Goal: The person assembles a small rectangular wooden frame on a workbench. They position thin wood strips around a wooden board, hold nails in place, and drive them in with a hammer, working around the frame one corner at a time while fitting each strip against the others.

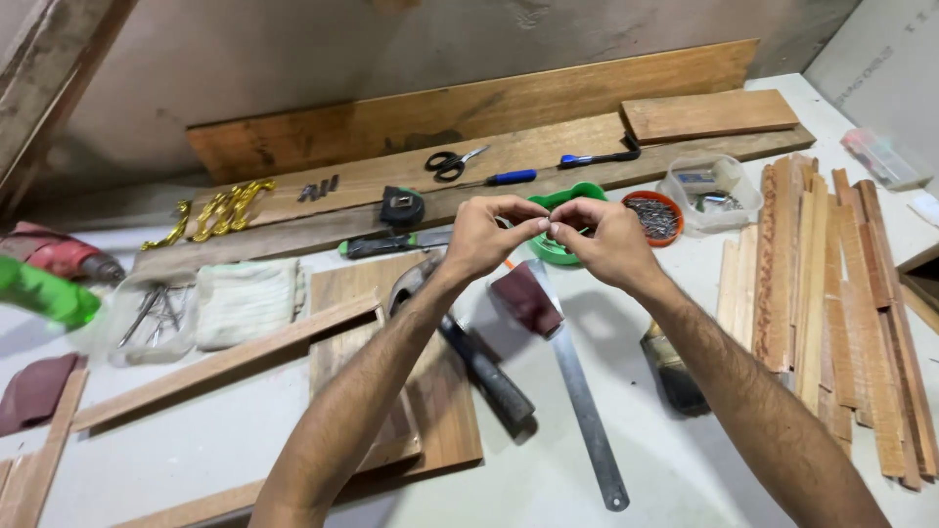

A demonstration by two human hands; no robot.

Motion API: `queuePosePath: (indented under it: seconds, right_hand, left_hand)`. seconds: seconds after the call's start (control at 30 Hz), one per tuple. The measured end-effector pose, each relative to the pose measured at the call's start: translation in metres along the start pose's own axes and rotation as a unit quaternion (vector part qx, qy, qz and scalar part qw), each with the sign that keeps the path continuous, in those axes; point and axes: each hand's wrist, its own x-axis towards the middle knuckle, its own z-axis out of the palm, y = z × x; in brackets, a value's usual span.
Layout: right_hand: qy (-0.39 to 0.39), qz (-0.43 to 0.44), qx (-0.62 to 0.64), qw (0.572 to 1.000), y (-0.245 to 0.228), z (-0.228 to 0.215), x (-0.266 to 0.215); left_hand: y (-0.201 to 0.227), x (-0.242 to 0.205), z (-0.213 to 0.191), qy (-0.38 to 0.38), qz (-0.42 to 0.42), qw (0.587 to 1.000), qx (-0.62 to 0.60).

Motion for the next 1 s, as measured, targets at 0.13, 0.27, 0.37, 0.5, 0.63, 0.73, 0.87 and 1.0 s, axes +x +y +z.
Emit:
queuePosePath:
  seconds: [0.13, 0.27, 0.37, 0.5, 0.63, 0.73, 0.87, 1.0]
  right_hand:
    - [-0.024, -0.048, -0.006, 0.999, -0.026, 0.055, -0.010]
    - [-0.088, -0.026, -0.054, 0.994, -0.049, 0.107, -0.021]
    - [-0.134, 0.016, -0.145, 0.980, -0.049, 0.137, -0.020]
    - [-0.147, 0.006, -0.216, 0.965, -0.028, 0.176, -0.028]
    - [-0.136, -0.004, -0.233, 0.963, -0.010, 0.184, -0.027]
    - [-0.124, 0.010, -0.229, 0.966, -0.007, 0.181, -0.031]
    - [-0.074, 0.082, -0.125, 0.986, -0.034, 0.175, -0.034]
    - [-0.090, 0.237, 0.096, 0.963, -0.053, 0.181, -0.030]
  left_hand:
    - [0.000, -0.049, -0.050, 0.029, 0.028, 0.999, -0.008]
    - [-0.009, -0.101, -0.097, 0.057, 0.009, 0.998, 0.033]
    - [-0.022, -0.127, -0.132, 0.067, -0.001, 0.994, 0.089]
    - [-0.052, -0.155, -0.160, 0.056, -0.037, 0.991, 0.115]
    - [-0.070, -0.158, -0.167, 0.048, -0.061, 0.990, 0.117]
    - [-0.080, -0.158, -0.164, 0.083, 0.066, 0.960, 0.258]
    - [-0.087, -0.158, -0.160, 0.065, -0.057, 0.987, 0.138]
    - [-0.087, -0.158, -0.160, 0.046, -0.061, 0.981, 0.178]
